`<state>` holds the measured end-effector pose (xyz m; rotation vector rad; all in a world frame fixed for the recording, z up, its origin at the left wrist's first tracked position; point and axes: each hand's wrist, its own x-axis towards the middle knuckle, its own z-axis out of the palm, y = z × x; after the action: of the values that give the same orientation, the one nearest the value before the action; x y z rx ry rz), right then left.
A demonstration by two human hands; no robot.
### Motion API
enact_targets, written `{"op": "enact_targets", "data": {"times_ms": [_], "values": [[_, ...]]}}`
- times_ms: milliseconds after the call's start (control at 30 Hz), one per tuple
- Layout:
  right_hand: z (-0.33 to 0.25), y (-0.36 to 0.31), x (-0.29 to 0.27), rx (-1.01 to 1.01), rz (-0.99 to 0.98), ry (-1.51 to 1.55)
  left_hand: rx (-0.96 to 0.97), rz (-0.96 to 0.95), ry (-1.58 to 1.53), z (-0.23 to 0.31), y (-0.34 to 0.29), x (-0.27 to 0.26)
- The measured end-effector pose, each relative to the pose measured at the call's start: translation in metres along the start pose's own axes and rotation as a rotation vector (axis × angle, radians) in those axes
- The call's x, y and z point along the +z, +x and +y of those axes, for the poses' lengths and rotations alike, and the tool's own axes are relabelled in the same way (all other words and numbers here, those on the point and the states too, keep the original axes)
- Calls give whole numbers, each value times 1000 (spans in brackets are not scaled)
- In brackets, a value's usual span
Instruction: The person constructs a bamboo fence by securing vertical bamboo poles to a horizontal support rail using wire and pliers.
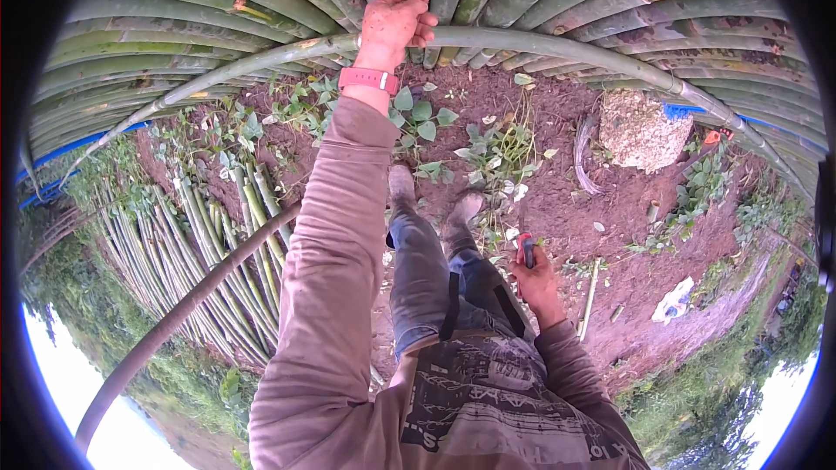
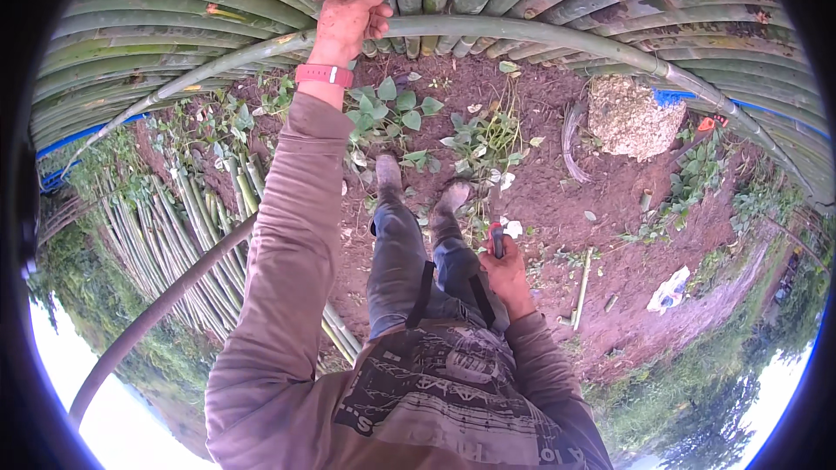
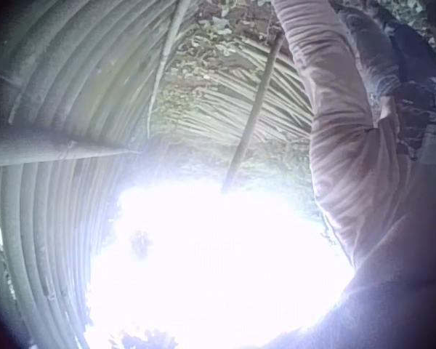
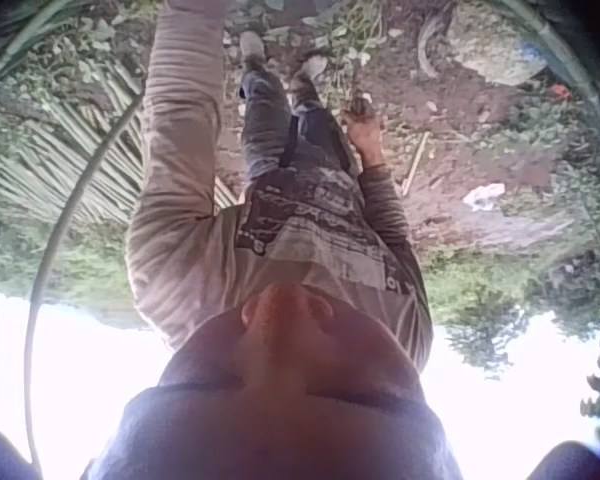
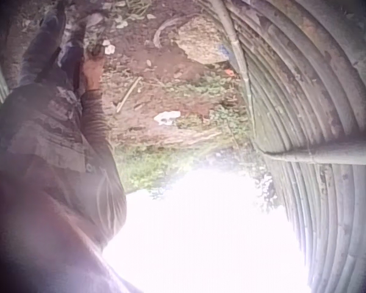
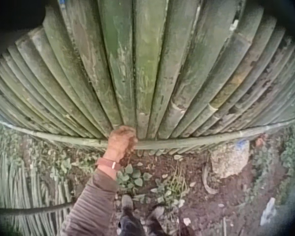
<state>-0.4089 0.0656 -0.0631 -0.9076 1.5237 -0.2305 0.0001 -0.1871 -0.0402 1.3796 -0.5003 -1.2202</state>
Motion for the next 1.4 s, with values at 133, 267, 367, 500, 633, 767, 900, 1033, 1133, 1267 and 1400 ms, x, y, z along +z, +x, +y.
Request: {"op": "enact_targets", "data": {"times_ms": [133,267,367,500,633,767,900,1033,1133,1267,1400], "values": [[9,-1,1,-12,17,47,-15,-267,-8,-2,3,-20],[13,-3,1,25,15,151,161,-398,-81,-18,2,-27],[23,-2,-1,44,16,102,522,-250,387,-27,-2,-26],[21,1,0,7,18,71,1034,-2,918,-29,0,-24],[19,2,3,-29,12,47,1191,84,1085,-17,-10,-15],[9,0,6,-22,25,-5,1082,21,1306,-13,-6,-12],[-1,-1,10,-9,19,-60,1102,-3,1452,5,-7,-1],[8,-1,17,-4,1,-7,1150,-73,1629,-12,4,-23],[11,-2,21,11,3,70,1035,-147,1613,-18,-4,-27],[12,-3,27,9,12,105,1379,-140,1363,-31,-8,-34],[2,-1,37,-10,50,10,1236,-252,1316,-34,0,-44]]}}
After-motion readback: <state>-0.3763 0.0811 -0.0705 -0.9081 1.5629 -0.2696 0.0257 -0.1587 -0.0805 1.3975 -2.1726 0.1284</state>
